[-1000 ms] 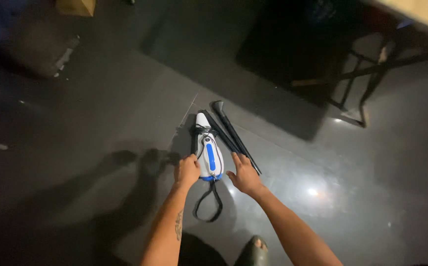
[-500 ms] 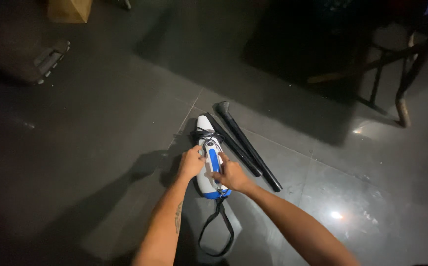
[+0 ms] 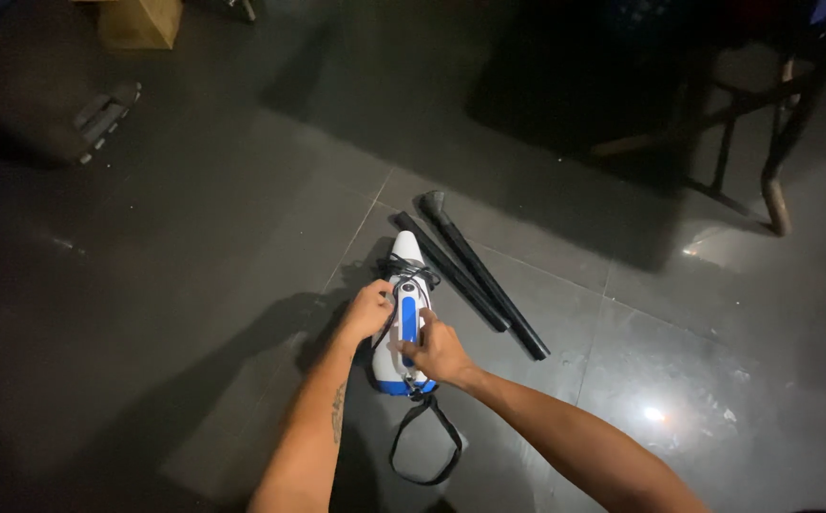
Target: Assemble a handheld vacuum cleaner and plug it into a power outlet.
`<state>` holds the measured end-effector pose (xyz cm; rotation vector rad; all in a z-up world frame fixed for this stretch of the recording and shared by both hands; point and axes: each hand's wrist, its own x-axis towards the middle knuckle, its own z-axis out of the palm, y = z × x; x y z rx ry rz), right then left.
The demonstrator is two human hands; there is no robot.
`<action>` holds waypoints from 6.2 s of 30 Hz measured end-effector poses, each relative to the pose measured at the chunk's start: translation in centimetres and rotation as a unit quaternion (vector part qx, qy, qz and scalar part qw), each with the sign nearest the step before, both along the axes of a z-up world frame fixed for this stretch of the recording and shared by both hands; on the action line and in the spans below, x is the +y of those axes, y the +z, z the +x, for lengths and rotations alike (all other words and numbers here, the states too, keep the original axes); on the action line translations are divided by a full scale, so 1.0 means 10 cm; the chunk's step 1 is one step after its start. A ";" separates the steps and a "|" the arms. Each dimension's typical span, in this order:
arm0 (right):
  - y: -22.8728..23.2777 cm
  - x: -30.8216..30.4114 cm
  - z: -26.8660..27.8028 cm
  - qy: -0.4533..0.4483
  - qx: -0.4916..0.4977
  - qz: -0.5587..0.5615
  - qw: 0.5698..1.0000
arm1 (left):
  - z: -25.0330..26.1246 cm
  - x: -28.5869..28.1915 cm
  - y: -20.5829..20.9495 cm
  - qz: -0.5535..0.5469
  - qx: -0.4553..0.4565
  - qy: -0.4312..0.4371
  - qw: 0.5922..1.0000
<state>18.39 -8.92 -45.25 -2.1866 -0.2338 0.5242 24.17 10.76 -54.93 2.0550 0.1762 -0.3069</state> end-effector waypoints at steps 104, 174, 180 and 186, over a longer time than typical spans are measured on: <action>-0.69 0.04 1.31 -0.052 -0.061 0.065 0.995 | -0.01 0.12 0.28 0.113 -0.154 0.113 0.975; 0.10 0.07 0.19 0.374 -0.029 -0.254 0.892 | -0.53 1.85 -0.66 0.274 -0.064 0.242 0.928; 0.05 0.04 0.20 0.367 -0.017 -0.230 0.901 | -0.22 1.35 0.61 0.279 -0.190 0.302 0.892; -0.02 0.02 0.22 0.352 0.008 -0.205 0.913 | 0.11 0.92 1.01 0.168 -0.402 0.230 0.870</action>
